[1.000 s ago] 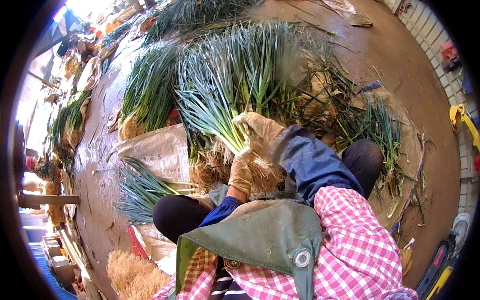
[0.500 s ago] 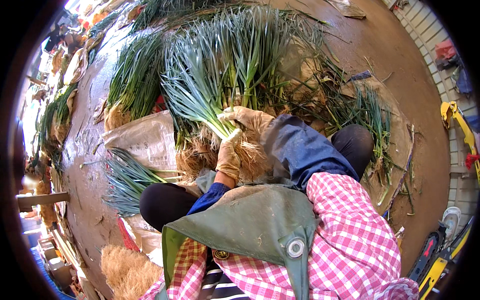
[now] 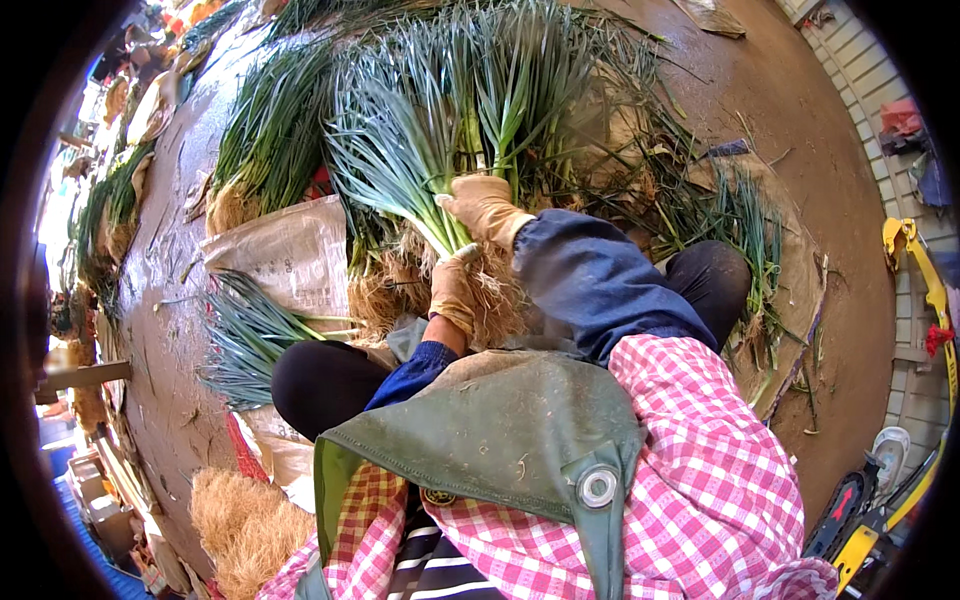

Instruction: The person processes green onions by hand, peeling off the outer layers of the bulbs and sorting them into bundles while sitting on the floor.

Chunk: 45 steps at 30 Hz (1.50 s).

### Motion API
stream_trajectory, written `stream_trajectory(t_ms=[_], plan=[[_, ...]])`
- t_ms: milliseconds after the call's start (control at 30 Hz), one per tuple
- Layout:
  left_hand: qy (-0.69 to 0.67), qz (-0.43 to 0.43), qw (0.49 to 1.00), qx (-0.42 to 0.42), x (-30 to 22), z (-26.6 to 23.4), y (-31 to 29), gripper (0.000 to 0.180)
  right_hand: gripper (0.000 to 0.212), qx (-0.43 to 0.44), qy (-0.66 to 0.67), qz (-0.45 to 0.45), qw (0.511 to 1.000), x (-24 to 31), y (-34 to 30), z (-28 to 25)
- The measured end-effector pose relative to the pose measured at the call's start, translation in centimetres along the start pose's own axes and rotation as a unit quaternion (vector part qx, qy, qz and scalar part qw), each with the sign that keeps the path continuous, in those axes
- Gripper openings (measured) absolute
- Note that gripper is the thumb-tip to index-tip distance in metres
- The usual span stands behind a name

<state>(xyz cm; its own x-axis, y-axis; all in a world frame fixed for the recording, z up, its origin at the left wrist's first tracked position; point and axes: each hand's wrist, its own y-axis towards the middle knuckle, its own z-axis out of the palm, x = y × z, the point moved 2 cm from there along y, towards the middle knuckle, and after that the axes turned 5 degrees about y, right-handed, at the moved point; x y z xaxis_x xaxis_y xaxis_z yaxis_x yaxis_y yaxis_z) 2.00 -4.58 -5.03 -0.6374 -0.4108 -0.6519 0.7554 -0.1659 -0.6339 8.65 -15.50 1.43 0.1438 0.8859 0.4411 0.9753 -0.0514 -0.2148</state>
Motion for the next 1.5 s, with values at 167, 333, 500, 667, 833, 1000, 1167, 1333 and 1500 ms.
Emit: stream_trajectory(t_ms=[167,333,500,667,833,1000,1167,1333,1500], plan=[[-0.04,0.041,0.998,0.026,-1.6,-1.8,-0.3,0.015,0.029,0.223,0.479,-0.007,0.849,-2.6,-1.8,4.0],[-0.149,-0.015,0.976,0.161,-3.5,0.5,-5.1,0.008,0.022,0.237,0.632,0.03,0.737,-6.0,-4.6,5.1],[-0.135,-0.013,0.989,0.058,-0.8,1.5,-0.5,0.015,0.02,0.184,0.606,0.04,0.773,-1.9,-8.7,1.9],[0.088,-0.033,0.993,-0.068,0.5,0.0,0.6,0.021,0.018,0.158,0.649,0.13,0.733,-2.5,-11.5,1.8],[-0.086,-0.017,0.996,-0.021,2.1,-0.5,1.0,0.03,0.021,0.129,0.601,-0.028,0.788,2.2,-10.6,-1.8],[0.139,0.036,0.987,-0.07,1.8,-1.2,1.8,0.03,0.041,0.168,0.367,0.102,0.909,-1.7,-1.8,2.3],[0.127,0.039,0.991,-0.002,0.8,-0.4,-0.2,0.009,0.029,0.223,0.439,0.046,0.869,1.9,-2.7,2.3],[-0.173,-0.043,0.976,0.125,-3.7,0.4,-4.1,0.007,0.018,0.061,0.647,0.066,0.757,-1.3,-3.0,-1.5],[-0.144,-0.032,0.981,0.129,-3.7,1.7,-4.1,0.014,0.039,-0.088,0.369,0.133,0.916,-2.9,-4.2,-2.0]])
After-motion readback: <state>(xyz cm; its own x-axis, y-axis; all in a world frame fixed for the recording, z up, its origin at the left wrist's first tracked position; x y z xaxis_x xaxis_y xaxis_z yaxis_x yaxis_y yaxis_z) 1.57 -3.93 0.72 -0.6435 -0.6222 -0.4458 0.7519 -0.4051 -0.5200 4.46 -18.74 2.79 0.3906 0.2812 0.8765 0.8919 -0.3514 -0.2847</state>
